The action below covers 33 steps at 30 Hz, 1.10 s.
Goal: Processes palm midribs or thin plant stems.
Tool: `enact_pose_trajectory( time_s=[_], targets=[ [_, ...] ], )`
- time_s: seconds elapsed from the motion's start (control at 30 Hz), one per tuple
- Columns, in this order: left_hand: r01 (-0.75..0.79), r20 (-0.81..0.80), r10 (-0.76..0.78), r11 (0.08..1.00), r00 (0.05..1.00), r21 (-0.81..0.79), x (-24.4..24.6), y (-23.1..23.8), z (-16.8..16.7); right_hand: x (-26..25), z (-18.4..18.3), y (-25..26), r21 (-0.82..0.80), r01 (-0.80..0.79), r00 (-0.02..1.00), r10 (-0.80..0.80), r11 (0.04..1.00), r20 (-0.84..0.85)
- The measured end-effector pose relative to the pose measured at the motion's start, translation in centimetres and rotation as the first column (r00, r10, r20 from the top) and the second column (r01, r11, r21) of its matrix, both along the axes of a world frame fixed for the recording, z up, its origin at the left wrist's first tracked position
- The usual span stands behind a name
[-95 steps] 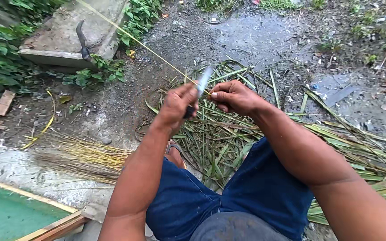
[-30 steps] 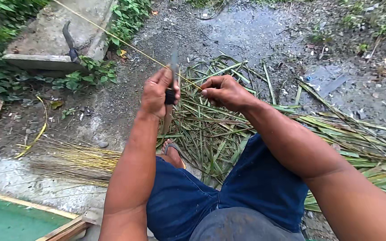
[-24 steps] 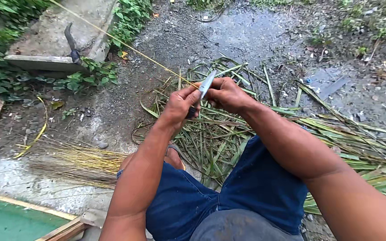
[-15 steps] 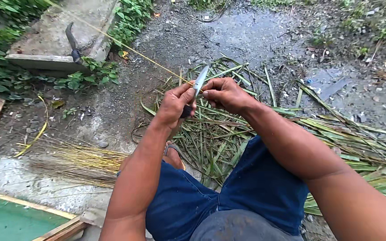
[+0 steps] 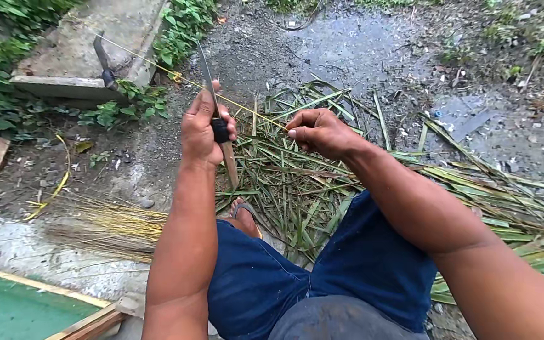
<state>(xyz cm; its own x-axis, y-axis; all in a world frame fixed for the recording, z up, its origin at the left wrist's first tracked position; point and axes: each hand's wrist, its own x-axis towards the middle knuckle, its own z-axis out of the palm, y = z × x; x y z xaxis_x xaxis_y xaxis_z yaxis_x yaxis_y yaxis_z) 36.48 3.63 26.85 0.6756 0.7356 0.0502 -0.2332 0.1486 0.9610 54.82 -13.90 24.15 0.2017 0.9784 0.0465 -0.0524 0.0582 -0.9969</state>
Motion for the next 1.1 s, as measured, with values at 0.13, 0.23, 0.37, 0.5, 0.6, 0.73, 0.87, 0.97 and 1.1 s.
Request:
enact_pose_trajectory(
  time_s=[0.13,0.23,0.37,0.5,0.6,0.73,0.87,0.97,1.1],
  targets=[
    [0.277,-0.219,-0.255,0.958,0.942,0.074,0.5,-4.3,-1.3,-0.1,-0.2,0.3,-0.023,-0.017,0.996,0.015,1.0,-0.084],
    [0.281,-0.179,-0.259,0.953,0.949,0.115,0.7,-2.7,-1.4,-0.1,0.1,0.2,-0.039,-0.041,0.994,0.037,0.998,-0.102],
    [0.125,-0.115,-0.117,0.99,0.986,0.06,0.6,-2.2,-0.7,0.0,0.0,0.3,-0.054,-0.06,0.996,0.056,0.997,-0.069],
    [0.223,-0.175,-0.206,0.971,0.963,0.088,0.8,-2.8,-1.3,0.4,-0.1,0.3,-0.07,-0.067,0.996,0.062,0.995,-0.061],
    [0.025,-0.049,-0.021,0.997,0.999,0.078,0.0,0.1,0.0,0.5,-0.3,-0.1,-0.079,-0.077,0.996,0.072,0.994,-0.06],
    [0.206,-0.209,-0.184,0.975,0.96,0.088,0.2,-3.1,-0.7,0.5,-0.2,0.1,-0.092,-0.084,0.995,0.078,0.992,-0.07],
    [0.253,-0.167,-0.237,0.964,0.957,0.084,0.6,-1.8,-1.1,0.6,0.1,-0.1,-0.084,-0.103,0.994,0.099,0.991,-0.043],
    [0.11,-0.079,-0.106,0.993,0.991,0.048,0.0,-0.5,-0.2,0.6,0.0,-0.2,-0.075,-0.125,0.992,0.124,0.989,-0.026],
    [0.324,-0.22,-0.306,0.945,0.926,0.047,0.0,-2.9,-1.2,0.8,-0.3,0.0,-0.057,-0.156,0.988,0.156,0.986,-0.019]
  ],
)
